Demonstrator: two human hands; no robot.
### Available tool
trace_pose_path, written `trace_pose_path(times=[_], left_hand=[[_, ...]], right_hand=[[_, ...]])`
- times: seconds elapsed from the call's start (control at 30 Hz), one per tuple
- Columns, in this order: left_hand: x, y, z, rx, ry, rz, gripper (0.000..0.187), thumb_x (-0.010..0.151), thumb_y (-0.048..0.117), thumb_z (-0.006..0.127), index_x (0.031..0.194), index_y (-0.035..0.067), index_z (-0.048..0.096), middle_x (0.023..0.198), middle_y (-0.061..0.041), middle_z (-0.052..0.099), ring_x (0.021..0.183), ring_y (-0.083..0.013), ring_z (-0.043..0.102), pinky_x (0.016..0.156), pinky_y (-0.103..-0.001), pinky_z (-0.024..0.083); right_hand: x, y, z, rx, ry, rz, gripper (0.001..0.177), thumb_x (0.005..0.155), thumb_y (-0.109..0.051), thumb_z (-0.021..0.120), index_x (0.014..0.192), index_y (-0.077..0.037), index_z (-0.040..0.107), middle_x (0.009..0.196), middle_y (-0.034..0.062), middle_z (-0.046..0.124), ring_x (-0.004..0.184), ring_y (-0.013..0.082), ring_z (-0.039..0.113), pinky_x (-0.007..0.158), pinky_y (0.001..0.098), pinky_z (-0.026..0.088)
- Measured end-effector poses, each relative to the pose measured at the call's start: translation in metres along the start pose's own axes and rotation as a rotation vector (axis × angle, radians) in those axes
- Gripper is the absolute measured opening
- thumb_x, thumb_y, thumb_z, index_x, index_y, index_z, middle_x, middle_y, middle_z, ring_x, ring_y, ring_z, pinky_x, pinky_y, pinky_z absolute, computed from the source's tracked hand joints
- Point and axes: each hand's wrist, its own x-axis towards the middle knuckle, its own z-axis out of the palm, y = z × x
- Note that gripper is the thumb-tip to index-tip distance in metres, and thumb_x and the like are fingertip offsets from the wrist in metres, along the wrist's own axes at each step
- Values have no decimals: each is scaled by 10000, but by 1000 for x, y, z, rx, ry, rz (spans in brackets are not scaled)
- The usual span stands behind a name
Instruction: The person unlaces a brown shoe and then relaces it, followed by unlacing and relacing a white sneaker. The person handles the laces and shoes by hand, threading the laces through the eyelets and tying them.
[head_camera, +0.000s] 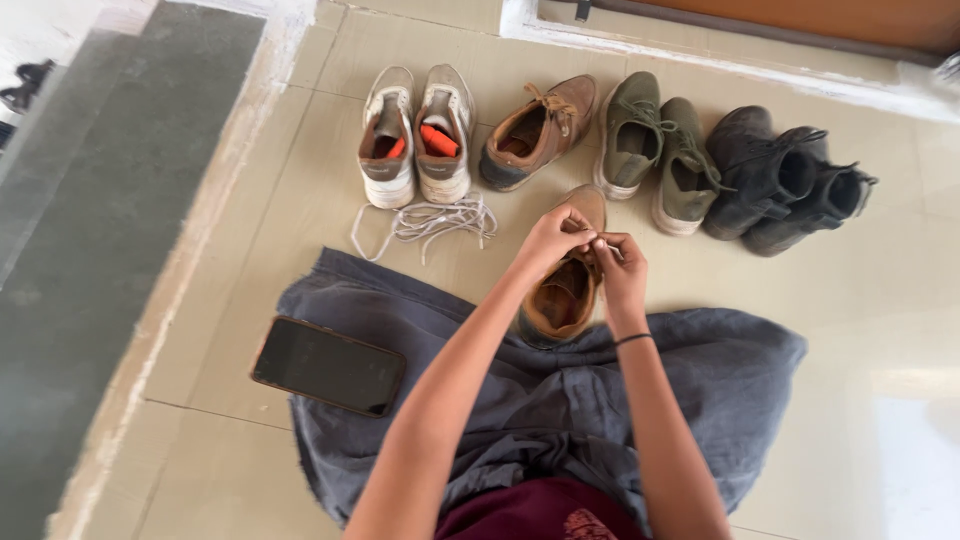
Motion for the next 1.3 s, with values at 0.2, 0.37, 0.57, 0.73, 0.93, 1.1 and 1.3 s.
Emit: trace_pose_path(times=[0.2, 0.37, 0.57, 0.73, 0.93, 1.1, 1.3], left_hand=[[-16, 13, -5, 252, 55, 197, 141, 897, 110, 756, 949, 33, 650, 1022, -84, 646, 927, -204, 711, 789, -353, 571], [-25, 25, -1, 353, 154, 349, 136, 875, 73, 749, 957, 22, 654, 986, -131, 696, 902, -257, 702, 808, -379, 546], [-20, 30, 3, 514, 88, 263, 127, 967, 156, 658, 1034, 64, 602, 930, -77, 736, 892, -259, 709, 805, -391, 528], [-18, 21, 3, 943, 95, 270, 121, 1006, 246, 598, 1077, 149, 580, 940, -37, 770, 1030, -287, 660, 986, -449, 391], [11, 5, 12, 678, 81, 11, 175, 958, 212, 589, 1123, 163, 618, 1121, -43, 754, 1152, -281, 633, 1026, -546, 306], [23, -6, 16, 338, 48, -152, 177, 958, 204, 670, 1106, 106, 661, 1140, -112, 698, 1088, -251, 642, 932, -411, 483], [24, -29, -2, -87, 41, -95, 136, 880, 146, 715, 972, 47, 701, 976, -97, 736, 904, -161, 678, 817, -296, 533]], right_hand=[[16, 2, 14, -18, 177, -6, 134, 1038, -99, 640, 1111, 1, 590, 889, 41, 655, 747, 103, 576, 659, 252, 487], [4, -13, 19, -413, 219, -49, 170, 1025, -144, 673, 1071, 19, 666, 902, 85, 664, 742, 126, 569, 671, 284, 490], [-7, -12, 6, -835, 49, -334, 224, 925, -86, 742, 1104, 30, 674, 1178, 124, 560, 903, 241, 642, 813, 370, 545], [-13, -13, 8, -940, 130, -484, 108, 946, -40, 735, 1045, -3, 710, 1190, 119, 588, 997, 294, 654, 848, 394, 554], [-35, -45, 21, -776, 8, -528, 277, 923, 47, 668, 1190, 16, 603, 1225, 158, 531, 979, 289, 680, 812, 356, 576], [-34, -60, 20, -819, -5, -555, 183, 942, 58, 675, 1107, -19, 668, 1190, 121, 602, 939, 274, 698, 795, 358, 582], [-9, -14, -23, -963, 199, -805, 138, 870, -6, 788, 950, -46, 683, 1047, 78, 657, 976, 303, 625, 839, 397, 511]])
